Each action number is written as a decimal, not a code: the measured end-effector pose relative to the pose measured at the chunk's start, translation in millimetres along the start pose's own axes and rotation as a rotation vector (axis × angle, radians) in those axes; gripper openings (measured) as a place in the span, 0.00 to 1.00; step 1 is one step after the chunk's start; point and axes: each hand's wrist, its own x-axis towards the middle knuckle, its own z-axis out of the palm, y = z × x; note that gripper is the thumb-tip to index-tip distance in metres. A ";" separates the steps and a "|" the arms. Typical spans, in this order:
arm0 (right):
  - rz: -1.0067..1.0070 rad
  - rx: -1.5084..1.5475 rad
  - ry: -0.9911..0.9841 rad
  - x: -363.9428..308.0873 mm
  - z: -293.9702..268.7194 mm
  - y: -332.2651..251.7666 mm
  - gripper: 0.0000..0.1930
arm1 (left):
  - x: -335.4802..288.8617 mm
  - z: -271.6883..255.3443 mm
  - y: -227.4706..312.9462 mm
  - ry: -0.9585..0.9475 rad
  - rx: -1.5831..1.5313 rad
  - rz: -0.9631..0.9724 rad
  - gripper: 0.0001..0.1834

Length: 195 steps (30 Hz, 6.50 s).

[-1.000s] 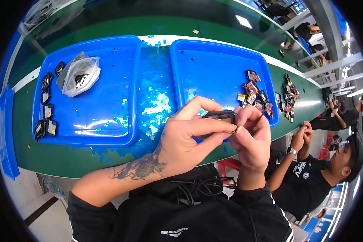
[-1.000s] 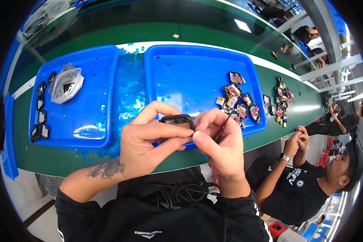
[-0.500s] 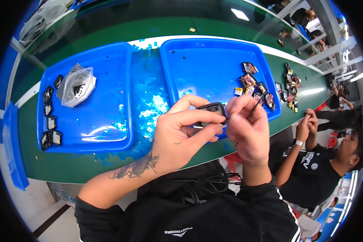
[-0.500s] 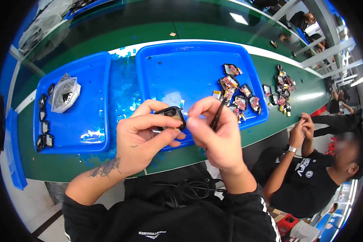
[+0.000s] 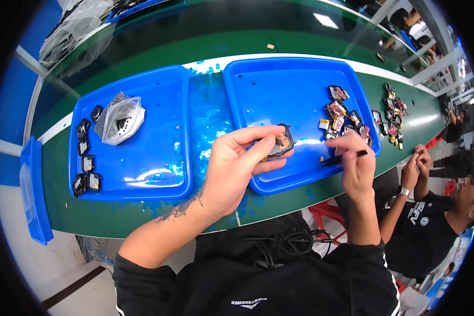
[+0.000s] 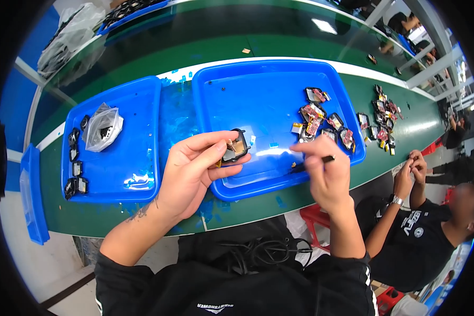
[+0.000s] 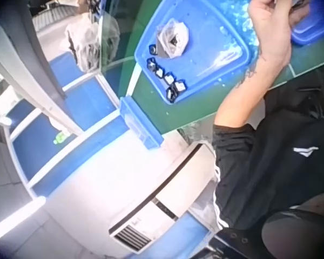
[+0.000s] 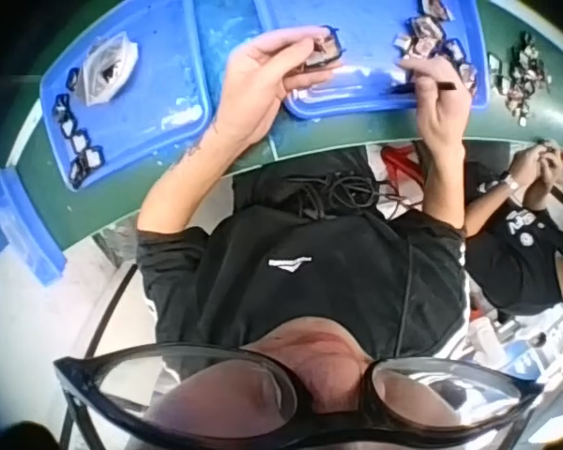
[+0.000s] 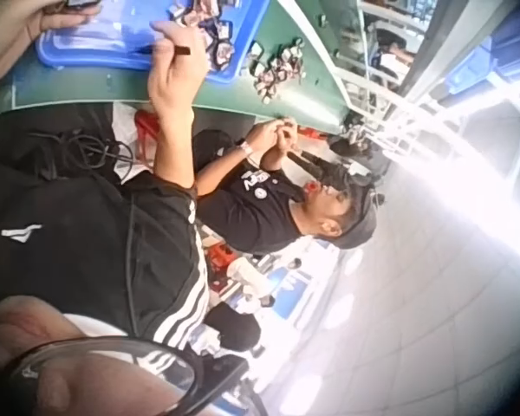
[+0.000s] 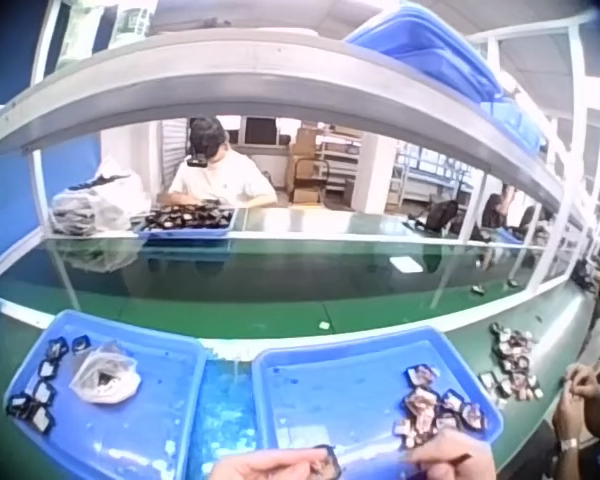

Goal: Assemble small electronic components, specifically a battery and circuit board unit into a casing, using tweezers.

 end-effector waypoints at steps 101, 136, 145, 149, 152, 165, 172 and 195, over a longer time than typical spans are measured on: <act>0.534 0.721 -0.016 52.0 48.4 -47.9 0.06 | -7.4 11.8 -4.6 -0.166 -0.321 -0.113 0.22; 0.057 0.022 -0.179 66.4 34.6 -71.5 0.10 | -1.1 0.0 -14.7 -0.140 -0.069 0.208 0.18; 0.598 0.577 -0.468 83.0 23.3 -71.1 0.10 | -6.0 6.5 -7.5 -0.069 0.135 0.430 0.25; 0.869 0.822 -0.537 74.6 21.4 -74.6 0.10 | -7.7 3.6 -7.3 -0.046 0.499 0.618 0.23; 0.903 0.907 -0.475 66.9 23.0 -77.1 0.10 | -9.5 2.0 -4.3 -0.092 0.717 0.605 0.19; 0.478 0.516 -0.200 44.9 25.1 -56.7 0.07 | -8.0 9.4 -5.5 -0.176 0.149 0.280 0.19; 0.464 0.607 -0.115 48.7 36.9 -63.6 0.07 | -9.2 10.2 -8.4 -0.230 0.252 0.352 0.22; 0.462 1.117 -0.014 22.5 37.3 -36.5 0.18 | -1.1 5.7 -2.1 0.058 0.065 0.069 0.09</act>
